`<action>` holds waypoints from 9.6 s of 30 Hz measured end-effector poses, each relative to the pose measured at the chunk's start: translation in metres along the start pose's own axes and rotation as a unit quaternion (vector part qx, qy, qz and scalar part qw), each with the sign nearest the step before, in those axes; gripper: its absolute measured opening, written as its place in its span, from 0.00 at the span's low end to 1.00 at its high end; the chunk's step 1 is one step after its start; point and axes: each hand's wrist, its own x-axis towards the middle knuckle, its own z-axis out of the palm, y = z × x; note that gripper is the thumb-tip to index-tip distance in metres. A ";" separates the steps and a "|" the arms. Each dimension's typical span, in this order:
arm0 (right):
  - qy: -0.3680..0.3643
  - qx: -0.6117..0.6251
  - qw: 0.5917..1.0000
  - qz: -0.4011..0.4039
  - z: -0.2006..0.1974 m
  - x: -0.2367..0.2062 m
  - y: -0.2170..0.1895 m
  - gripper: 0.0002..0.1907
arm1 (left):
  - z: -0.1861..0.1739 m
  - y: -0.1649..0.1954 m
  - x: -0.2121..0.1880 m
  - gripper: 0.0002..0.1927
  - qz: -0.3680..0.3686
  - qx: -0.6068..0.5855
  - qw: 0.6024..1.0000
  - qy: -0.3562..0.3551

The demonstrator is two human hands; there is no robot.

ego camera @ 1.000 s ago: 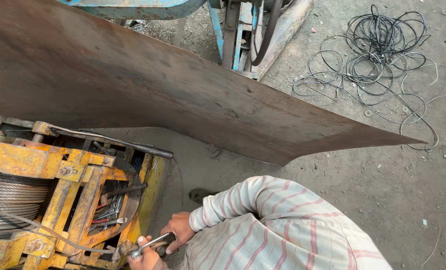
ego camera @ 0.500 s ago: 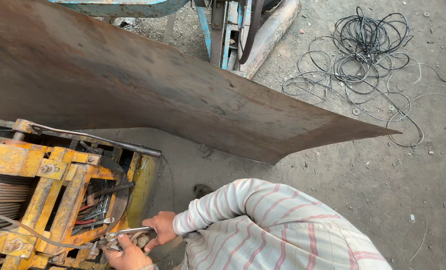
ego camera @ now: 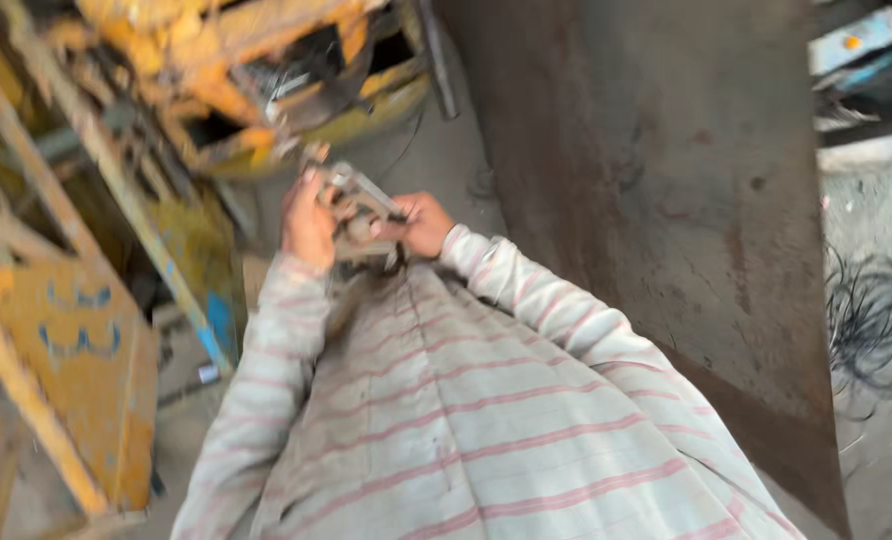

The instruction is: The person uses a wrench to tighten a bolt on a cable clamp attached to a yellow metal frame. They repeatedly adjust the wrench and reposition their hands to secure the clamp while holding the cable in place.

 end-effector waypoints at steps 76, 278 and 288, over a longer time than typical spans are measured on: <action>-0.107 -0.388 0.915 -0.026 0.053 -0.005 -0.117 0.28 | -0.026 0.048 -0.014 0.10 -0.010 -0.005 1.000 0.024; 0.129 -0.259 0.955 -0.059 0.023 0.035 -0.090 0.20 | -0.036 0.098 -0.032 0.09 -0.063 -0.046 0.995 -0.069; -0.030 -0.396 0.917 0.024 0.072 0.005 -0.122 0.27 | -0.057 0.055 -0.016 0.06 -0.013 0.032 0.999 -0.040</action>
